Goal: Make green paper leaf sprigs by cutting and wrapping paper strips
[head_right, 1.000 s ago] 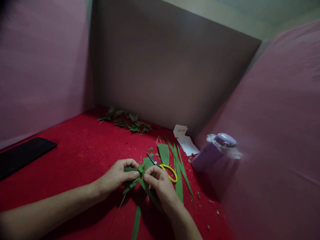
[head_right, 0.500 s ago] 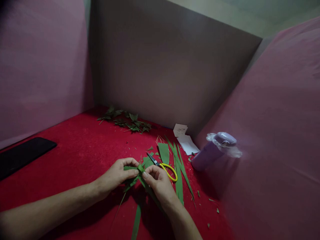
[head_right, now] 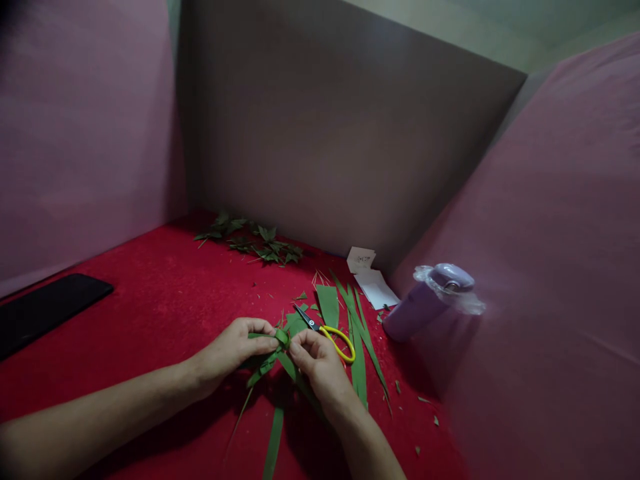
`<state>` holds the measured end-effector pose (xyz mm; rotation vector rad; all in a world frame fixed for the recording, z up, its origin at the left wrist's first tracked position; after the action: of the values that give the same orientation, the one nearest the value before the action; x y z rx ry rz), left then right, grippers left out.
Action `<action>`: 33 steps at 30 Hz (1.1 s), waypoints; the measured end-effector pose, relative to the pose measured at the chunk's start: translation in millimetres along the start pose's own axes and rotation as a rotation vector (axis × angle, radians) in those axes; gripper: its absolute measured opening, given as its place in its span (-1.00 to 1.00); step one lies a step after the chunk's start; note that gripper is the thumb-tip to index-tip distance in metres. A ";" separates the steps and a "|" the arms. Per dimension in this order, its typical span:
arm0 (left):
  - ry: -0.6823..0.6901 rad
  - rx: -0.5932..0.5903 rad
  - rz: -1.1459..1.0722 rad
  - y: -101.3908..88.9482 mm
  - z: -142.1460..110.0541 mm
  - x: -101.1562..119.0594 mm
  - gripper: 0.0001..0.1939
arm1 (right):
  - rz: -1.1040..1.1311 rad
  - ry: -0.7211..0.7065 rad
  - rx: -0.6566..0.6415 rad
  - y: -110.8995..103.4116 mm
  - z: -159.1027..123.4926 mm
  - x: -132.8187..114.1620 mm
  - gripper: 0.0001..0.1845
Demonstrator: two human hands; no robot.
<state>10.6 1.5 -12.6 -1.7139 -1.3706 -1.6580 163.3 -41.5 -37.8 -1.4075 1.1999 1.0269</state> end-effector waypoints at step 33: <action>-0.171 -0.156 -0.215 -8.0 5.4 -5.1 -0.83 | 0.026 -0.047 0.049 6.9 -6.2 -11.5 -0.68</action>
<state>7.8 7.6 -21.1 -1.8905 -1.5908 -1.8097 154.8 -46.0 -26.6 -1.3261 1.2041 1.0368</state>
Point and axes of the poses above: each hand's wrist, its own z-axis towards the middle knuckle, its own y-axis out of the palm, x = y × z, the point moved 2 cm from there along z, towards the middle knuckle, and after that the axes turned 14 degrees about -z, right-handed, at the moved point
